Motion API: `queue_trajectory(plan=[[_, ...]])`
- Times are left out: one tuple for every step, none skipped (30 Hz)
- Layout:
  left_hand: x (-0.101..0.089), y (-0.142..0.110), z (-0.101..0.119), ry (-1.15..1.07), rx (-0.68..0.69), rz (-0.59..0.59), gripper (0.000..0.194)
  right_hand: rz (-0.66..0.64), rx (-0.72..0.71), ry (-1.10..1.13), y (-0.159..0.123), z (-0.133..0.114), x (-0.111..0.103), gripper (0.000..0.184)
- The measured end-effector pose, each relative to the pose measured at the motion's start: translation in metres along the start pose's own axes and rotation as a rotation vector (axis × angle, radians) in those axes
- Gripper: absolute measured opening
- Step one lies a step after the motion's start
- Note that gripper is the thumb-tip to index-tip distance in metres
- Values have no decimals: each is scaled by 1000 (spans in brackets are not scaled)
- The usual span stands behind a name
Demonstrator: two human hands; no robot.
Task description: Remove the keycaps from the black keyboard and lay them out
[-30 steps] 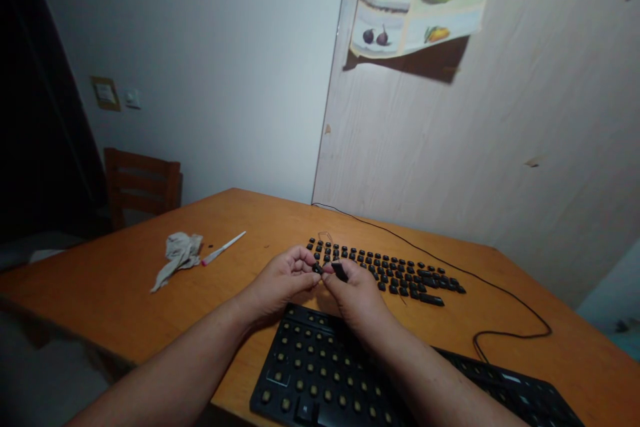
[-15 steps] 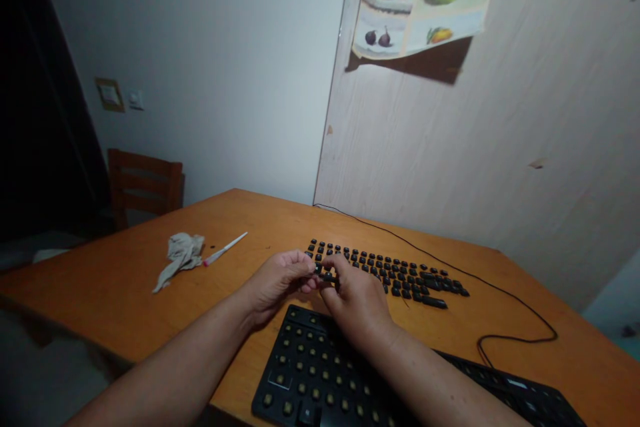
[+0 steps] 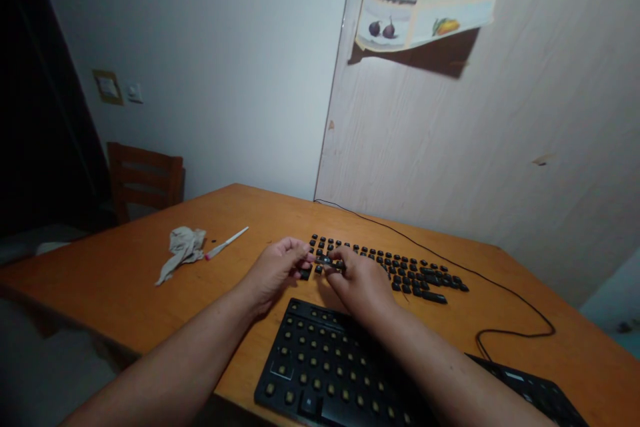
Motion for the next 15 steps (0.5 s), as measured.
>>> queue_trajectory(plan=[[-4,1,1,14,30,65,34,-18,34,7,3,4,1,22],[-7,2,2,19,54,122,33,-42,58,6,5,8,3,21],[-10,2,3,21,71,171,33,-70,72,2,7,11,6,20],[-12,3,4,24,81,209,32,-98,79,-4,9,14,8,20],[-13,3,4,27,84,233,32,-126,82,-10,11,16,12,19],[-13,3,4,30,83,246,31,-151,84,-14,12,17,15,18],[-13,3,4,30,80,248,31,-170,82,-17,13,17,18,18],[-13,4,3,28,74,245,31,-183,82,-19,14,17,20,18],[-13,4,2,26,70,240,31,-191,84,-24,15,16,23,18],[-13,4,2,23,66,238,31,-197,86,-30,15,14,24,18],[-13,4,1,22,65,237,31,-202,89,-37,16,13,26,18],[-13,4,1,23,65,238,31,-205,94,-45,17,12,27,18],[-13,4,1,25,65,239,31,-206,101,-54,17,10,28,17],[-13,4,1,25,66,240,31,-205,109,-63,18,10,28,17],[-13,4,1,23,67,241,31,-205,117,-71,19,9,29,16]])
Point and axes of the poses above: each hand's wrist, its own y-axis towards the middle knuckle, its own x-axis out of the palm, z = x × y, the point moved 4 cm from there along y, towards the middle knuckle, and after that the axes turned 10 degrees about -z, right-handed, at the moved point
